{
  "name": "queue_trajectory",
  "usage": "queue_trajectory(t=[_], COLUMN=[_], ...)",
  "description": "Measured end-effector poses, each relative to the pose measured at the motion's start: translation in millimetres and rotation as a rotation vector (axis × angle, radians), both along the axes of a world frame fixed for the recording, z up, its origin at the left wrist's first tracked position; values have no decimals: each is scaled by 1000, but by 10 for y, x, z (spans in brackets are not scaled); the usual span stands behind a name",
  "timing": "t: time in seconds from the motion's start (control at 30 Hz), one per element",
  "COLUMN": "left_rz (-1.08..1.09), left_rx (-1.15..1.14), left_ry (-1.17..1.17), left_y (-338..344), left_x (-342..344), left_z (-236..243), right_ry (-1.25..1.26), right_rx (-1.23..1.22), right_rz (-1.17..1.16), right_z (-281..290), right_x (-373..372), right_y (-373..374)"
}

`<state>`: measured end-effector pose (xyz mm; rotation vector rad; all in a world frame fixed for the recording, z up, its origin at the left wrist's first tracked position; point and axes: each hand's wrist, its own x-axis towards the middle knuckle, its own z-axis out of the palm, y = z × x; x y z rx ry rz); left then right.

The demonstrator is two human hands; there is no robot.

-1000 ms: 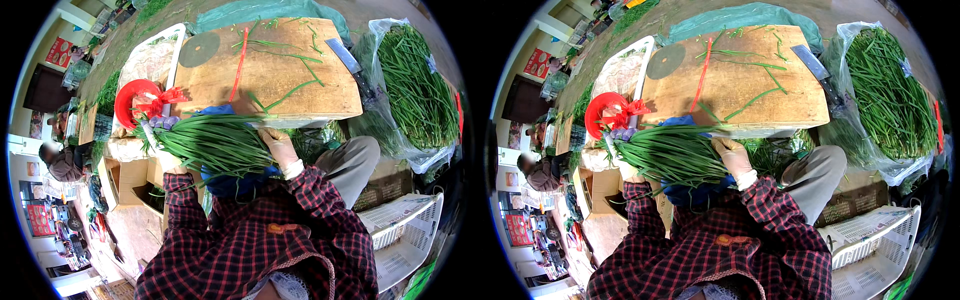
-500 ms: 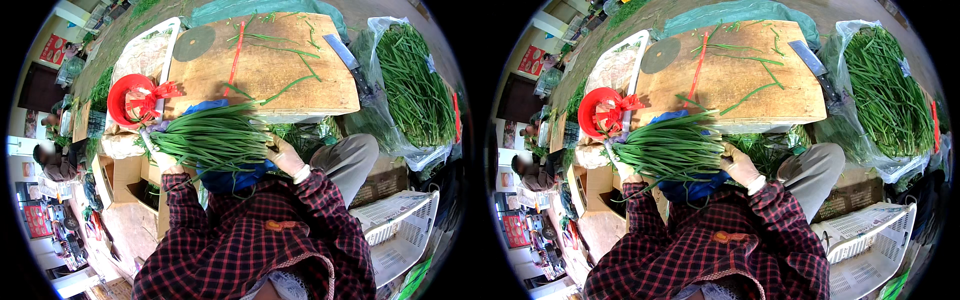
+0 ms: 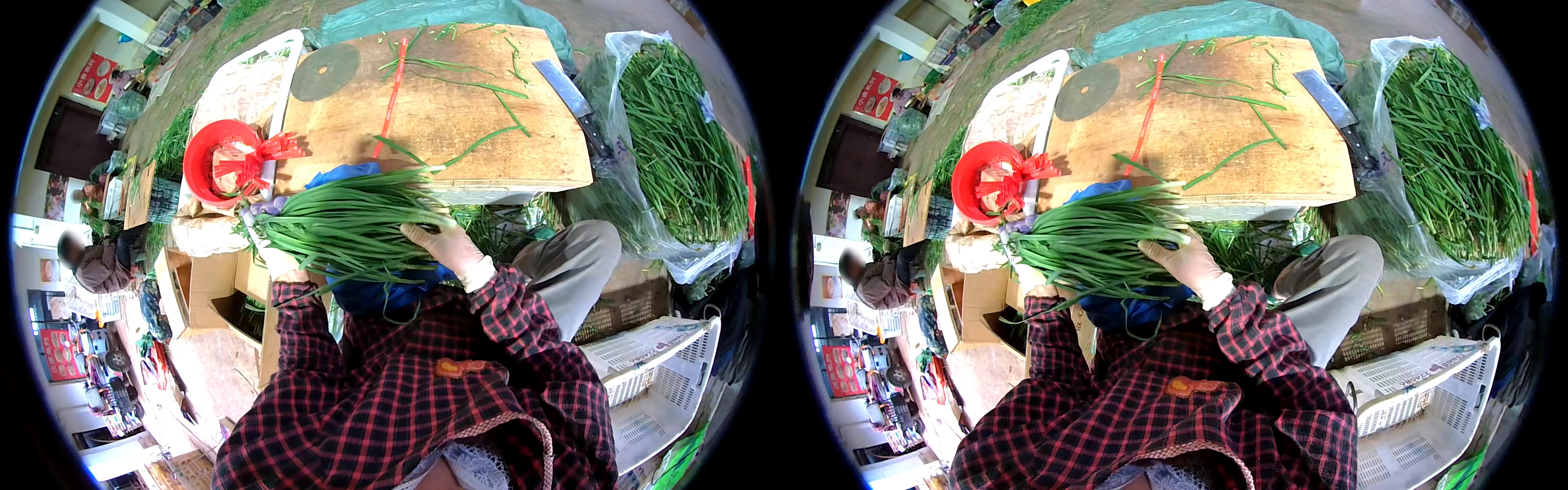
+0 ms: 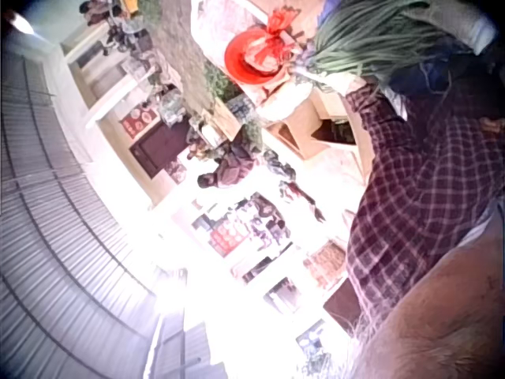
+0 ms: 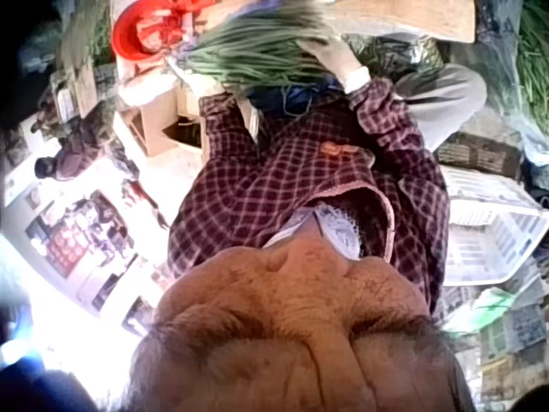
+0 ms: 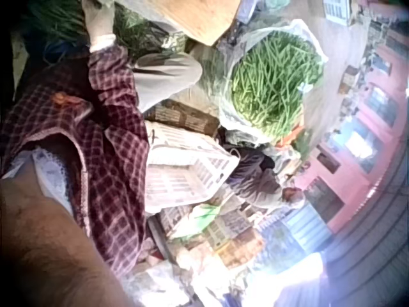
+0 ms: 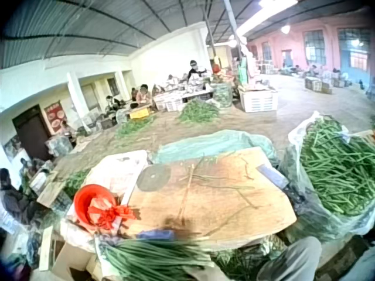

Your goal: The person sits at a market stall and bundles green vegetables using red rubber bands. They gather bunches of green onions, align them, and secure them with bands, placing the finished bundles on a wooden board.

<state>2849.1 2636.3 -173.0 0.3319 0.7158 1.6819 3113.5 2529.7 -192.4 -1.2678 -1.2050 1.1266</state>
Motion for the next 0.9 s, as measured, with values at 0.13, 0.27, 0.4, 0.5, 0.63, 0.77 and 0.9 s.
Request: queue_trajectory(t=[0.13, 0.27, 0.4, 0.5, 0.63, 0.77, 0.9], left_rz=[-139, -179, 65, -159, -228, -225, -248], left_rx=[162, 215, -79, 100, 53, -115, -219], left_ry=[-34, -92, 62, 59, 85, -18, 58], left_y=[-21, -69, -136, -49, -61, -63, -296], left_x=[96, -124, -54, -503, -874, -717, -400], left_z=[278, 248, 182, -373, -792, -765, -256], right_ry=[591, 592, 509, -1073, -537, -242, 157], right_rx=[-119, -239, -237, 28, 113, -27, -45], right_rz=[-29, 1, -312, -514, -174, 11, -51], right_z=[-416, 111, 27, 155, 512, 207, 327], right_x=[-23, 185, 708, 842, 386, 123, 111], right_y=[-76, -348, -556, -634, -590, -195, 78])
